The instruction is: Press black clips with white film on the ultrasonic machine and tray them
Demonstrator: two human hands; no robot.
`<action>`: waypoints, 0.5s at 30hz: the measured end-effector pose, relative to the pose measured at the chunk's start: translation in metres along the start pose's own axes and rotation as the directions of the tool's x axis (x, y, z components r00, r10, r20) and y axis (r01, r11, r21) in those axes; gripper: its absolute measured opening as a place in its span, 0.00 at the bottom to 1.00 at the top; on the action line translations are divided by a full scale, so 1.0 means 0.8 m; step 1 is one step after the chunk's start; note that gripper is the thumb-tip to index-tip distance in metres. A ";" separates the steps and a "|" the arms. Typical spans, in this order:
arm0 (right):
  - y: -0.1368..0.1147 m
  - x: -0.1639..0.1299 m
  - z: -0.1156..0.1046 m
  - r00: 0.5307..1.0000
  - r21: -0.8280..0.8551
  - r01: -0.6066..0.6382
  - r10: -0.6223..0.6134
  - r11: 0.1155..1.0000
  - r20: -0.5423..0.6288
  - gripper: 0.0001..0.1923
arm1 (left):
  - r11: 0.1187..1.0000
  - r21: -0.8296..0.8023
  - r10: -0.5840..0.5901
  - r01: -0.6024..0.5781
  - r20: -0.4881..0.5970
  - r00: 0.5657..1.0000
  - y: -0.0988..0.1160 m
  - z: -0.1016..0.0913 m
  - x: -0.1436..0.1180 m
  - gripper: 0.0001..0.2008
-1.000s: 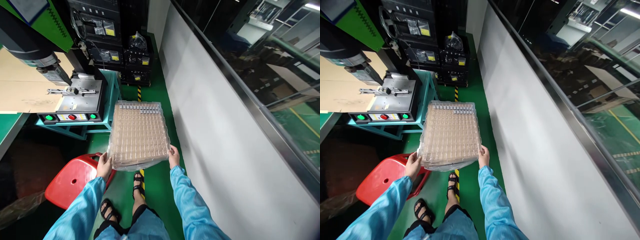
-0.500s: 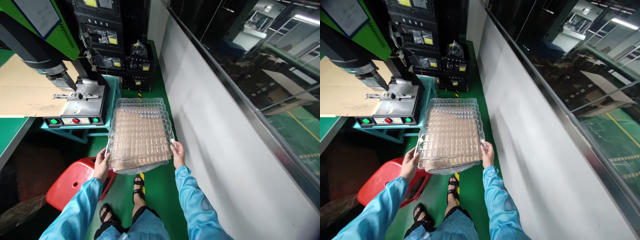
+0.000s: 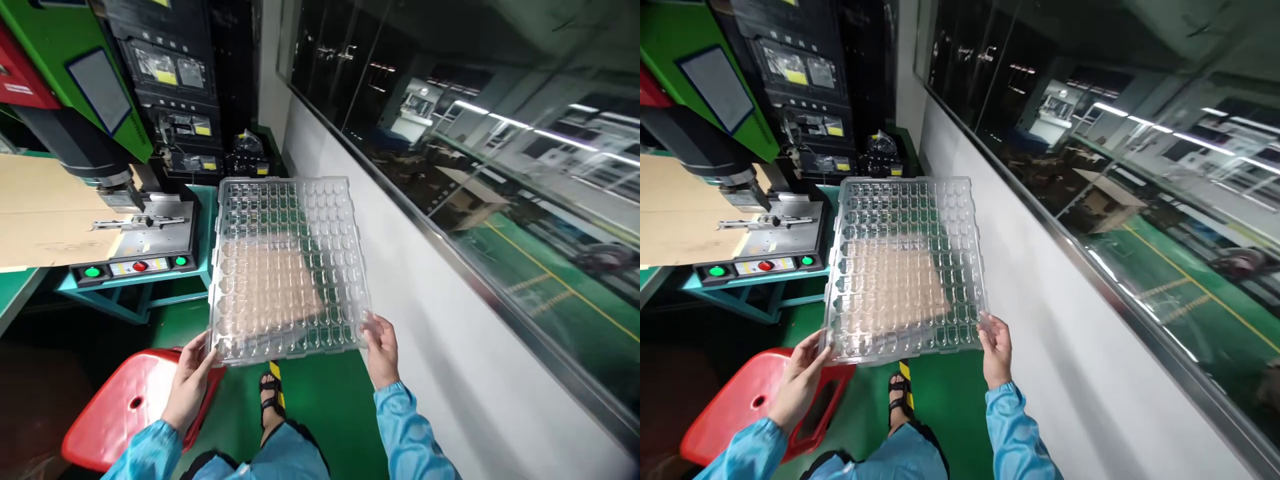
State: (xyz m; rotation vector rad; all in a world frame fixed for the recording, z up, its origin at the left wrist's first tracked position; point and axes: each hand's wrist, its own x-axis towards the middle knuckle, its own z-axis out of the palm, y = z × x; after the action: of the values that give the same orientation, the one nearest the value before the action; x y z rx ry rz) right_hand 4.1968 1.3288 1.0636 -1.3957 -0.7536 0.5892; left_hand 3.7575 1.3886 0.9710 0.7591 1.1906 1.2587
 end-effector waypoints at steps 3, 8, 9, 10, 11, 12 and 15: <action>-0.032 -0.083 -0.049 0.995 -0.010 0.026 -0.027 1.000 -0.093 0.28 | 1.000 0.014 -0.026 0.025 0.091 0.996 0.001 -0.013 -0.041 0.35; -0.075 -0.221 -0.127 0.961 -0.023 0.020 -0.026 1.000 -0.275 0.29 | 0.996 0.052 -0.083 0.072 0.251 0.964 0.003 -0.030 -0.111 0.37; -0.081 -0.247 -0.143 0.948 -0.033 0.010 -0.021 0.999 -0.316 0.29 | 0.994 0.065 -0.100 0.085 0.280 0.955 0.004 -0.029 -0.126 0.38; -0.087 -0.273 -0.160 0.932 -0.051 0.000 -0.019 0.999 -0.362 0.30 | 0.992 0.080 -0.121 0.101 0.313 0.942 0.004 -0.027 -0.142 0.38; -0.092 -0.298 -0.177 0.910 -0.075 -0.008 -0.024 0.997 -0.414 0.30 | 0.988 0.097 -0.147 0.120 0.355 0.923 0.003 -0.023 -0.158 0.39; -0.095 -0.322 -0.195 0.882 -0.102 -0.019 -0.032 0.995 -0.470 0.31 | 0.983 0.112 -0.176 0.142 0.407 0.896 0.001 -0.019 -0.174 0.39; -0.099 -0.389 -0.247 0.785 -0.205 -0.089 -0.058 0.975 -0.617 0.32 | 0.963 0.166 -0.270 0.213 0.576 0.772 -0.013 -0.003 -0.217 0.37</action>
State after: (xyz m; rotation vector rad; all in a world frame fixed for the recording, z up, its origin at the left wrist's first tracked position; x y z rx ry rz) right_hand 4.1429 0.9579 1.1023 -1.6785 -0.2702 0.0231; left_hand 3.7767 1.2188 1.0035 0.9468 0.7899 0.6678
